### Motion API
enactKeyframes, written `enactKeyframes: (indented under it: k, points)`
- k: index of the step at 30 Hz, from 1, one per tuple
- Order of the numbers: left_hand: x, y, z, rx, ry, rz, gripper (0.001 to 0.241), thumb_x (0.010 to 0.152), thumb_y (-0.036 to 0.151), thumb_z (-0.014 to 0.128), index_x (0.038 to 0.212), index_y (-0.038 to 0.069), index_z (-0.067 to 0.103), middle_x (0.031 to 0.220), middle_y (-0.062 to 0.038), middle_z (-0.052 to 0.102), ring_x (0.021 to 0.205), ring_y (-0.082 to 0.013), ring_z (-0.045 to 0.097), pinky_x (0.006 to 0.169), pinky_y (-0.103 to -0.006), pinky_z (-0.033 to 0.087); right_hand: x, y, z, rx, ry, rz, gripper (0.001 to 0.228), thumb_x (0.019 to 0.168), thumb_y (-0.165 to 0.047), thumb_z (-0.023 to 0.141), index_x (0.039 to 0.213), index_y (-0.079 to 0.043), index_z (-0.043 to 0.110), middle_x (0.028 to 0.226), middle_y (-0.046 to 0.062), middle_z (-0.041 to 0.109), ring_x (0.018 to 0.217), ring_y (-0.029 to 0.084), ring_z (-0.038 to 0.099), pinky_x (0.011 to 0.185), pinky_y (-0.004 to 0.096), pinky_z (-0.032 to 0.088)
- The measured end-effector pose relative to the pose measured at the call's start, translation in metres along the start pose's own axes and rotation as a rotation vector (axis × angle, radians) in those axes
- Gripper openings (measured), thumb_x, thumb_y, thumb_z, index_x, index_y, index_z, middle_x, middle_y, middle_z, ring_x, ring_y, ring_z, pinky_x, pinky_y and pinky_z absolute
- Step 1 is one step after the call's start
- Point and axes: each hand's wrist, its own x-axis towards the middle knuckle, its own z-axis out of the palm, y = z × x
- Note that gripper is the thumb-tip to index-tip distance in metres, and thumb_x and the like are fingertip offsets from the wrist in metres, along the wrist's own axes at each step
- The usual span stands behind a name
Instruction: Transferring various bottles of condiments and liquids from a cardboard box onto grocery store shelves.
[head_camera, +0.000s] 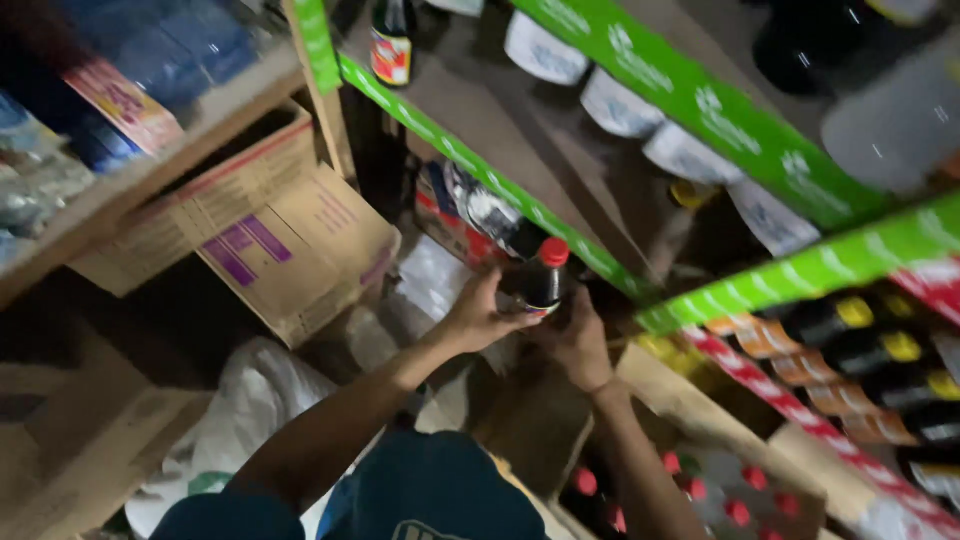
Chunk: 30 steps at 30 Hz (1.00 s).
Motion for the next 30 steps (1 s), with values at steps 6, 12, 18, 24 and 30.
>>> enactKeyframes:
  k: [6, 12, 18, 24, 30]
  points:
    - [0.045, -0.031, -0.090, 0.058, -0.038, -0.147, 0.067, 0.079, 0.034, 0.087, 0.129, 0.001, 0.057, 0.117, -0.011, 0.072, 0.107, -0.0226, 0.071, 0.091, -0.0366, 0.056, 0.084, -0.002, 0.077, 0.166, -0.051, -0.084, 0.062, 0.077, -0.009, 0.082, 0.130, -0.003, 0.051, 0.116, 0.009, 0.070, 0.103, 0.016, 0.071, 0.086, 0.034, 0.059]
    - [0.112, -0.115, -0.183, -0.224, 0.019, -0.369, 0.057, 0.081, 0.022, 0.081, 0.131, 0.001, 0.065, 0.114, -0.007, 0.072, 0.089, -0.0147, 0.066, 0.078, -0.0297, 0.054, 0.139, -0.012, 0.129, 0.316, 0.022, -0.011, 0.069, 0.075, -0.007, 0.083, 0.134, -0.001, 0.048, 0.119, 0.007, 0.067, 0.106, 0.016, 0.067, 0.090, 0.033, 0.058]
    - [0.196, -0.174, -0.229, 0.495, 0.510, -0.088, 0.076, 0.077, 0.017, 0.091, 0.140, 0.001, 0.051, 0.129, -0.022, 0.058, 0.115, -0.0360, 0.060, 0.096, -0.0429, 0.051, 0.175, -0.007, 0.141, 0.159, 0.068, -0.082, 0.063, 0.078, -0.004, 0.085, 0.132, 0.000, 0.053, 0.120, 0.010, 0.069, 0.110, 0.018, 0.066, 0.096, 0.034, 0.054]
    - [0.238, -0.162, -0.232, 0.612, 0.508, -0.076, 0.092, 0.065, 0.015, 0.096, 0.143, 0.003, 0.049, 0.129, -0.020, 0.060, 0.116, -0.0445, 0.055, 0.098, -0.0496, 0.047, 0.206, -0.019, 0.157, 0.303, 0.032, 0.029, 0.065, 0.076, -0.012, 0.089, 0.129, -0.001, 0.053, 0.120, 0.009, 0.069, 0.109, 0.017, 0.067, 0.095, 0.032, 0.056]
    - [0.251, -0.159, -0.244, 0.490, 0.602, -0.075, 0.058, 0.070, 0.016, 0.089, 0.122, 0.009, 0.066, 0.111, -0.017, 0.070, 0.107, -0.0390, 0.066, 0.093, -0.0469, 0.055, 0.237, -0.019, 0.182, 0.215, 0.071, -0.146, 0.067, 0.077, -0.011, 0.090, 0.132, 0.001, 0.053, 0.122, 0.011, 0.069, 0.113, 0.019, 0.066, 0.101, 0.035, 0.052]
